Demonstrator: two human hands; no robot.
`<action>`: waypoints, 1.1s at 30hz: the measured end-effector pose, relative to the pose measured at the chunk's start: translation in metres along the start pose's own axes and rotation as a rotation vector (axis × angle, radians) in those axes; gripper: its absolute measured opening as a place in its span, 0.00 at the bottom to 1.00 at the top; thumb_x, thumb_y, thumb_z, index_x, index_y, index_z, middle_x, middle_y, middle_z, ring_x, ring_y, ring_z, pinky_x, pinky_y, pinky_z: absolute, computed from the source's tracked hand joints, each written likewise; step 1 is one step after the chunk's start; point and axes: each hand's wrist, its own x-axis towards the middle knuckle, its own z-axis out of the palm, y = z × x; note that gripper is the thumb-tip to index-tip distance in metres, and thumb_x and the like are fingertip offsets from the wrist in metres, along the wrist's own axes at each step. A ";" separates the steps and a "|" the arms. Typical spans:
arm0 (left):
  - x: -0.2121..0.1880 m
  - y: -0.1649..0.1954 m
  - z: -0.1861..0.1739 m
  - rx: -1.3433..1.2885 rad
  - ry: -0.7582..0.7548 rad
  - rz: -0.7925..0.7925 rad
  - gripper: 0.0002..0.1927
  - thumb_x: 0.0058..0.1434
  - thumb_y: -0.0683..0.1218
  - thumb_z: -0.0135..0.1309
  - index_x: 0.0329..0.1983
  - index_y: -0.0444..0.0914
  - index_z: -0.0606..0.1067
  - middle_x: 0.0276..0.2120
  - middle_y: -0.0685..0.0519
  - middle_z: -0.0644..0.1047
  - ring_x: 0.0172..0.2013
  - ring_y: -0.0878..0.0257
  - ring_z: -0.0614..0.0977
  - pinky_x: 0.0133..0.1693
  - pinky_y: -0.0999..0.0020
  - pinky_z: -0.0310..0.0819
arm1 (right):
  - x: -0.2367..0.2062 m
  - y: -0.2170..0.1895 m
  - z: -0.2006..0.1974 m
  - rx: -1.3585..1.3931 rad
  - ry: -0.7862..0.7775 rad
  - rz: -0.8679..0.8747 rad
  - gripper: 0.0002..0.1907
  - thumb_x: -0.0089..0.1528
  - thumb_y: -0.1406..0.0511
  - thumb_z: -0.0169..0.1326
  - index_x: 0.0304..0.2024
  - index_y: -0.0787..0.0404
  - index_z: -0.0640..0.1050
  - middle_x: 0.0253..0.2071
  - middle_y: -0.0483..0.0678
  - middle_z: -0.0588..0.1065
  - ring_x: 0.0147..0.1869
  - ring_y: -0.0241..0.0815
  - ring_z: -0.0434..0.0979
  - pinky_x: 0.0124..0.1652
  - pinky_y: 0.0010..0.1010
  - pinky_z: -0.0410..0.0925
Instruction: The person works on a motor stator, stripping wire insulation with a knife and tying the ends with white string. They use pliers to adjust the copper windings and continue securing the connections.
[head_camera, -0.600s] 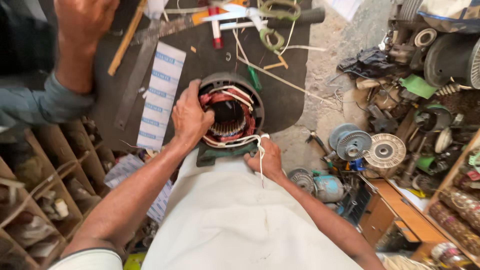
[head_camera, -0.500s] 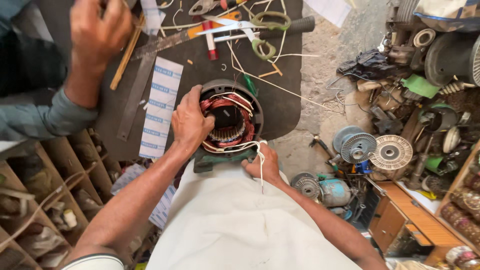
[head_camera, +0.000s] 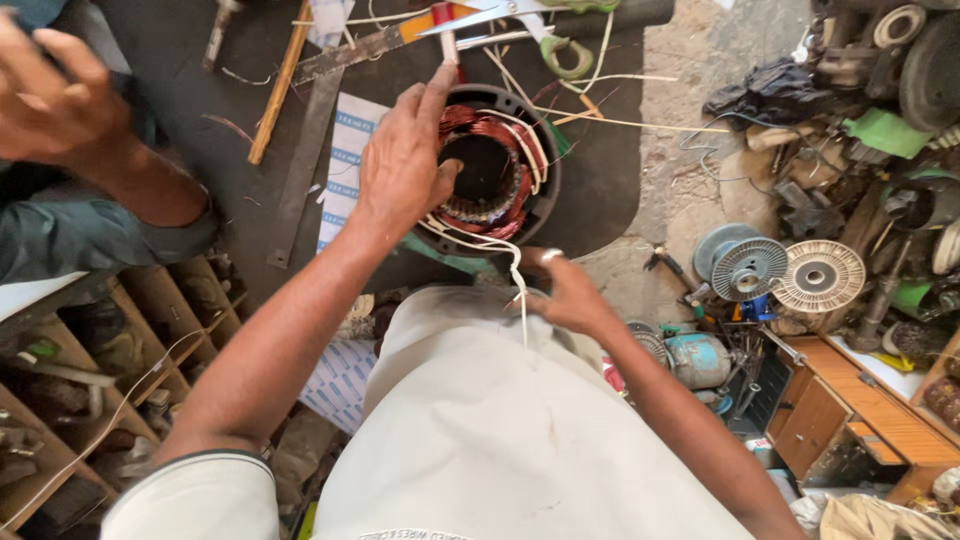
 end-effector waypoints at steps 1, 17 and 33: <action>-0.013 -0.003 -0.012 -0.001 0.077 0.032 0.40 0.51 0.40 0.67 0.69 0.32 0.67 0.58 0.36 0.70 0.57 0.36 0.72 0.57 0.46 0.67 | -0.004 0.002 -0.002 -0.036 0.021 0.025 0.35 0.51 0.62 0.68 0.60 0.63 0.75 0.55 0.55 0.78 0.57 0.50 0.79 0.53 0.38 0.72; -0.094 0.003 -0.007 -0.046 -0.032 0.350 0.22 0.61 0.43 0.61 0.60 0.38 0.75 0.59 0.46 0.74 0.67 0.48 0.69 0.70 0.44 0.53 | -0.046 -0.097 -0.004 0.779 0.147 0.179 0.15 0.72 0.66 0.50 0.58 0.68 0.72 0.45 0.55 0.78 0.48 0.42 0.79 0.51 0.36 0.73; -0.100 0.017 0.032 -0.459 -0.019 0.306 0.13 0.59 0.39 0.59 0.47 0.40 0.82 0.42 0.54 0.81 0.40 0.54 0.84 0.40 0.61 0.80 | -0.033 -0.103 -0.028 -0.104 0.060 -0.553 0.25 0.63 0.77 0.51 0.61 0.58 0.77 0.44 0.48 0.79 0.44 0.41 0.82 0.47 0.31 0.75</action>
